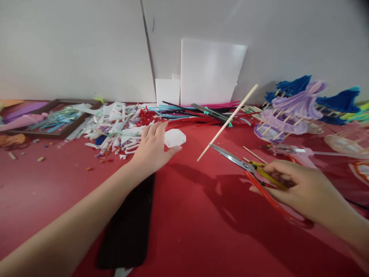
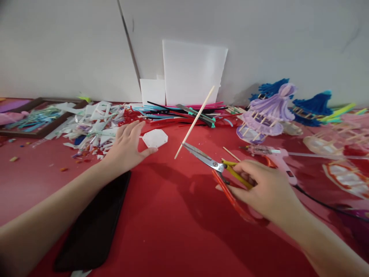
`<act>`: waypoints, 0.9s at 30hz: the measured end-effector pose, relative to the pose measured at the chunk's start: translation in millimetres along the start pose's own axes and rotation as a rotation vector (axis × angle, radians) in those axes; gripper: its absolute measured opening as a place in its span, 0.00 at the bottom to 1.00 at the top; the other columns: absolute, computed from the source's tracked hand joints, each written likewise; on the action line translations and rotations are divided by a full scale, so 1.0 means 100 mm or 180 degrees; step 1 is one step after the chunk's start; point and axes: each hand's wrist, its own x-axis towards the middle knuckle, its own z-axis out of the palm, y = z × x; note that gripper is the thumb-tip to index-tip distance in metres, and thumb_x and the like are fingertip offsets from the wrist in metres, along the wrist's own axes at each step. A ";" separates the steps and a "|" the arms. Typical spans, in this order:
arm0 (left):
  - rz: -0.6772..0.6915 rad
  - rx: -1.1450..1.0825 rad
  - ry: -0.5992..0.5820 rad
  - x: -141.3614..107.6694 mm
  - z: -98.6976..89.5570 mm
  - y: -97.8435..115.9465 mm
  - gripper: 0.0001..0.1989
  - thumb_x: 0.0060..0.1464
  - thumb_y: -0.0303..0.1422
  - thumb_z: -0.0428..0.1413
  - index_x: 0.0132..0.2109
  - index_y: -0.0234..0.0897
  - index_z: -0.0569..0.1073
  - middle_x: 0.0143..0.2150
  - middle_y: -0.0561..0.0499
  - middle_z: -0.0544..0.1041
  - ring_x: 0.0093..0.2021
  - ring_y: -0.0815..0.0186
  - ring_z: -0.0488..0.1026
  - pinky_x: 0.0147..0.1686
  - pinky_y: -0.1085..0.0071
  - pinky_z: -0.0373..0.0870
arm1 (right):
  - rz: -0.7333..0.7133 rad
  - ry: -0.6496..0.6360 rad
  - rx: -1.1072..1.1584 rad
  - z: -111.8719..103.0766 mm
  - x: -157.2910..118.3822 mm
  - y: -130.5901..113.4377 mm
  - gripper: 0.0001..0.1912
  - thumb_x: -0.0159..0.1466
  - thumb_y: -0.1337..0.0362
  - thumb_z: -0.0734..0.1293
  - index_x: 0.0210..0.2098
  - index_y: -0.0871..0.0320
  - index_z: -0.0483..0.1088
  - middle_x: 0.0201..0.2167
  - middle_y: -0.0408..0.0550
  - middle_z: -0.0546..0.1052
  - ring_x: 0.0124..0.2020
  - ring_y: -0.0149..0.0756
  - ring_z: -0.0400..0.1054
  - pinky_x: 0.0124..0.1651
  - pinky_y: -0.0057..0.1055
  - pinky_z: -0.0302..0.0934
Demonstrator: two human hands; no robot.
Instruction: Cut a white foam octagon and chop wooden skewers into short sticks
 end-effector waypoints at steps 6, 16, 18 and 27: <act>-0.0057 0.0505 -0.0323 0.02 0.16 -0.15 0.42 0.55 0.48 0.55 0.66 0.25 0.52 0.64 0.33 0.64 0.66 0.43 0.52 0.63 0.49 0.50 | -0.0256 0.0427 -0.0221 0.04 0.03 -0.03 0.29 0.54 0.34 0.61 0.24 0.54 0.67 0.17 0.44 0.73 0.17 0.35 0.64 0.20 0.30 0.56; 0.0316 0.0481 -0.0219 -0.03 0.10 -0.03 0.24 0.57 0.39 0.52 0.59 0.35 0.66 0.57 0.40 0.72 0.62 0.40 0.55 0.58 0.45 0.53 | -0.0170 0.0296 -0.0323 0.05 0.05 -0.08 0.15 0.55 0.48 0.65 0.28 0.53 0.65 0.22 0.46 0.72 0.22 0.37 0.64 0.25 0.31 0.55; 0.0471 0.0407 -0.0309 -0.04 0.08 -0.02 0.24 0.56 0.39 0.53 0.58 0.35 0.68 0.57 0.42 0.72 0.62 0.41 0.55 0.59 0.45 0.52 | -0.0195 0.0245 -0.0414 0.05 0.06 -0.11 0.12 0.56 0.51 0.65 0.28 0.54 0.65 0.23 0.47 0.72 0.23 0.37 0.64 0.26 0.32 0.55; 0.0870 0.0129 -0.0857 -0.03 -0.01 0.02 0.23 0.58 0.40 0.52 0.59 0.39 0.68 0.58 0.45 0.72 0.57 0.47 0.59 0.56 0.49 0.56 | -0.0205 0.0063 -0.0604 0.02 0.04 -0.08 0.09 0.54 0.56 0.65 0.26 0.53 0.63 0.22 0.45 0.69 0.23 0.36 0.62 0.26 0.30 0.53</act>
